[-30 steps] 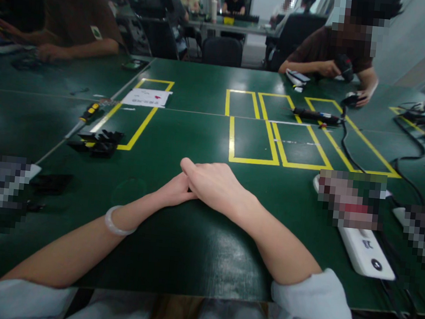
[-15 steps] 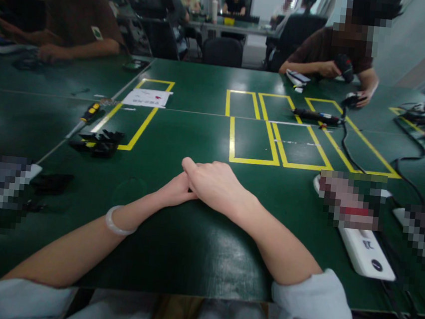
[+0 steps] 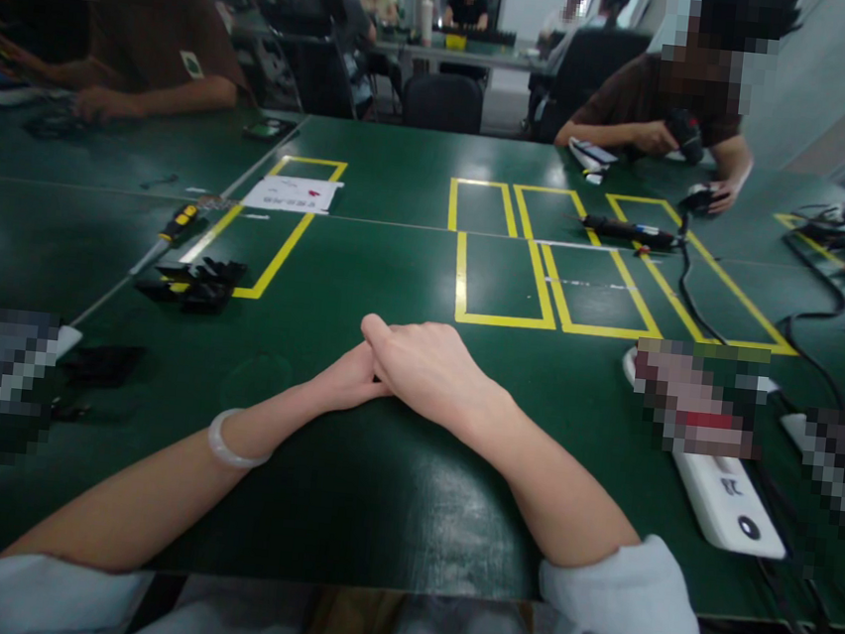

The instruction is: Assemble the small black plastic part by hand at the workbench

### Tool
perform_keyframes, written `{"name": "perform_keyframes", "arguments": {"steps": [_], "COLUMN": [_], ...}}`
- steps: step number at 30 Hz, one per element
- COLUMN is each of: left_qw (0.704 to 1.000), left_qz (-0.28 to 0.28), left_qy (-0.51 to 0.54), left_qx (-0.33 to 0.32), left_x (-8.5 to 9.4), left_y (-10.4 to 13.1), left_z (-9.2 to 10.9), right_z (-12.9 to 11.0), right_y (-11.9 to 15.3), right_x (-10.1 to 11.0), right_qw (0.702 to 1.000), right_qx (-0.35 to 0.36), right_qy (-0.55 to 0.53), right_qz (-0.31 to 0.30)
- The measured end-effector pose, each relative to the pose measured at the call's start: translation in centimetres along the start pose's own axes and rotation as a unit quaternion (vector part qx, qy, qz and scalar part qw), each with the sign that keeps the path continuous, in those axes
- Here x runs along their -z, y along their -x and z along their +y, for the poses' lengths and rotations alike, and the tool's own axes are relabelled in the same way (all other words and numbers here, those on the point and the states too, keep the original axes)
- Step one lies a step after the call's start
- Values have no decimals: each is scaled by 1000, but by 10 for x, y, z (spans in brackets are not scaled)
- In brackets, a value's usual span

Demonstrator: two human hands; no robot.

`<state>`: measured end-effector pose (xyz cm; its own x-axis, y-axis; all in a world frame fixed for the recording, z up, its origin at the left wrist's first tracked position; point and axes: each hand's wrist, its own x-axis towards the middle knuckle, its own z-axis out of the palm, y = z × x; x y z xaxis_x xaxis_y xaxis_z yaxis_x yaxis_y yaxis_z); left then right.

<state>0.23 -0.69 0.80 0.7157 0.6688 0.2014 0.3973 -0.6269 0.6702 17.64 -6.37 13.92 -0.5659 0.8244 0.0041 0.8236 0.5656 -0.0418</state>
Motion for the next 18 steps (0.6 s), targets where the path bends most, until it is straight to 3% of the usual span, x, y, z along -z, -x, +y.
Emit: {"name": "perform_keyframes", "arguments": {"steps": [10,18], "left_qw": [1000,1000], "left_qz": [-5,4], "left_qy": [1,3], "left_qx": [24,-6], "left_x": [-2,-2], "left_y": [1,0], "left_z": [0,-3], "right_z": [-2,-3], "right_y": [-2,1], "right_x": [1,4], "right_qw": [1000,1000], "right_qx": [-9,-11], "right_qy": [24,-23], "right_qz": [-14,1]}}
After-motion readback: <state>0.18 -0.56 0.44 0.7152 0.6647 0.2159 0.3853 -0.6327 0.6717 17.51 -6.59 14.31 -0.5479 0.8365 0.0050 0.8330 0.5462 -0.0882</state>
